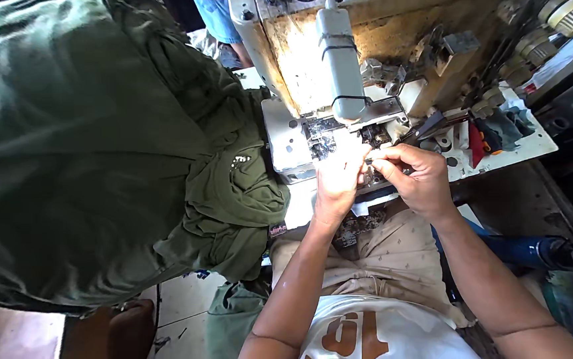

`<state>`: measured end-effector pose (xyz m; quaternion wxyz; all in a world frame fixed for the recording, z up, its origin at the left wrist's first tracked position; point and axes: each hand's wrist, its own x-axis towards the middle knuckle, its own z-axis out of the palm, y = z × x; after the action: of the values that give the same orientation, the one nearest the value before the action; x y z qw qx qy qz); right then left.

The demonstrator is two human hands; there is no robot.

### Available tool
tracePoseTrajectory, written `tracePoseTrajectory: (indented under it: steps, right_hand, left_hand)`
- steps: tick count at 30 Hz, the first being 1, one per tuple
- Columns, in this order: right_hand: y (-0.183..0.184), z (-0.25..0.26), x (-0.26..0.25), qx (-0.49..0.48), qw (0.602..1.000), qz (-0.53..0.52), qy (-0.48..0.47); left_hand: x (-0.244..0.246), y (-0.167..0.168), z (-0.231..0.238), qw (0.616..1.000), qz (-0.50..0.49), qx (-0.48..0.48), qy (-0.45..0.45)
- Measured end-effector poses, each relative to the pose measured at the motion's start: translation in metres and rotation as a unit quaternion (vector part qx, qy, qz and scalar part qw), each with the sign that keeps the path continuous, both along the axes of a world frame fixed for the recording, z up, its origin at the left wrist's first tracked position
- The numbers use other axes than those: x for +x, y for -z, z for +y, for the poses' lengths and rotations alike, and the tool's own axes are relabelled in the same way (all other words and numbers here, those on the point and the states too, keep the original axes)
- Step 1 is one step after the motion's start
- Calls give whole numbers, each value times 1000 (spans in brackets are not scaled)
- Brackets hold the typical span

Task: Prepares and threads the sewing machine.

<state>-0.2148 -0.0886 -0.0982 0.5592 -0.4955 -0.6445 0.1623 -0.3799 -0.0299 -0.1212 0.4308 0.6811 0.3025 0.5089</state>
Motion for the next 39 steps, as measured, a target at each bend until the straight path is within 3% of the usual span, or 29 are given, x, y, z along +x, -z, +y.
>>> tracePoseTrajectory:
  steps: [3, 6, 9, 13, 17, 23, 32, 39]
  right_hand:
    - [0, -2, 2, -8, 1000, -3, 5]
    - [0, -2, 4, -7, 1000, -8, 5]
    - [1, -1, 6, 0, 1000, -26, 3]
    - [1, -1, 6, 11, 998, -62, -2]
    - [2, -4, 6, 7, 997, -74, 3]
    - [6, -19, 6, -25, 991, -124, -45]
    - [12, -15, -10, 5, 995, -65, -80]
    - [13, -13, -15, -8, 997, -25, -73]
  left_hand:
    - [-4, 13, 2, 999, -40, -2, -25]
    - [-9, 9, 1, 998, 18, 33, -52]
    - [-12, 3, 1, 998, 15, 60, 24]
    - [-11, -1, 1, 992, 17, 118, 41]
    - [-13, 0, -1, 994, 23, 100, 36]
    - [-30, 8, -17, 988, 140, 61, 36]
    - [-38, 13, -26, 980, 167, 110, -5]
    - [-38, 19, -26, 984, 123, 118, -52]
